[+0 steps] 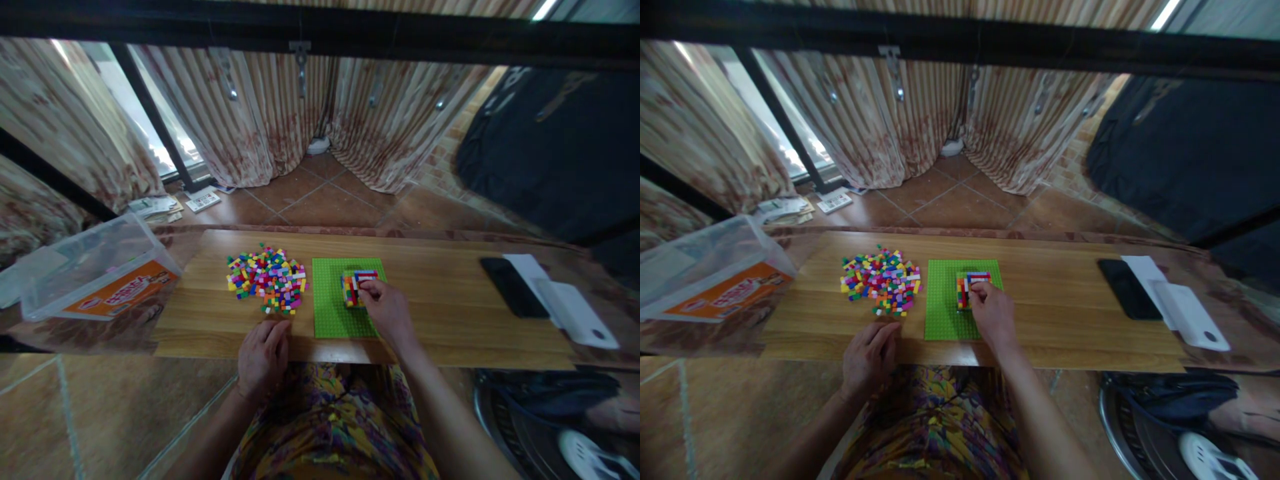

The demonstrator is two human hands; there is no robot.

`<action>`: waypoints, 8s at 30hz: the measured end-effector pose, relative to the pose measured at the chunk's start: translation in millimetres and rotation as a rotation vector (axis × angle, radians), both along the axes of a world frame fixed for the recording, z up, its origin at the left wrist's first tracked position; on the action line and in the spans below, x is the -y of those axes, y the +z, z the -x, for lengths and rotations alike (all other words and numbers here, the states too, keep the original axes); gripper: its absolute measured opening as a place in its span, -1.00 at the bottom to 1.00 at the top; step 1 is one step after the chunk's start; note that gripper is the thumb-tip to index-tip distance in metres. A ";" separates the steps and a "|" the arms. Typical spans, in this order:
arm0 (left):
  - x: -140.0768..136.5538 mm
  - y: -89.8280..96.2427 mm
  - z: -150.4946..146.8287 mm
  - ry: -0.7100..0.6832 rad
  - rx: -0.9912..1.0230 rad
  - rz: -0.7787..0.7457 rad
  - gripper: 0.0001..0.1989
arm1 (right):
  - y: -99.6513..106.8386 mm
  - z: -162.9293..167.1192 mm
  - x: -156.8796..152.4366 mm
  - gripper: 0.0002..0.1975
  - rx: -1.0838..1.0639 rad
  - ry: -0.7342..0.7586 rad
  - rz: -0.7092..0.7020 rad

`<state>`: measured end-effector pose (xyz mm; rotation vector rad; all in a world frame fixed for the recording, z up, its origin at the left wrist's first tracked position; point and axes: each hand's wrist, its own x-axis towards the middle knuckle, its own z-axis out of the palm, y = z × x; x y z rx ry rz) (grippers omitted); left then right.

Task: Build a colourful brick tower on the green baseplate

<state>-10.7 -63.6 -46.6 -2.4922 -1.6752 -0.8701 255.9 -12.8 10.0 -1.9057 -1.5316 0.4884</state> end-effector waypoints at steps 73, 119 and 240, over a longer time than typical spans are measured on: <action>-0.4 -3.6 0.8 0.003 -0.007 0.000 -0.77 | -10.0 10.5 12.8 -0.70 0.169 -0.025 -0.078; 0.4 -1.4 0.0 0.013 -0.009 0.014 -0.77 | -12.6 6.9 16.4 -0.71 0.030 0.016 -0.102; 0.3 2.6 -1.0 0.004 0.007 -0.007 -0.79 | 15.5 -5.0 26.6 -0.75 -1.153 -0.071 0.049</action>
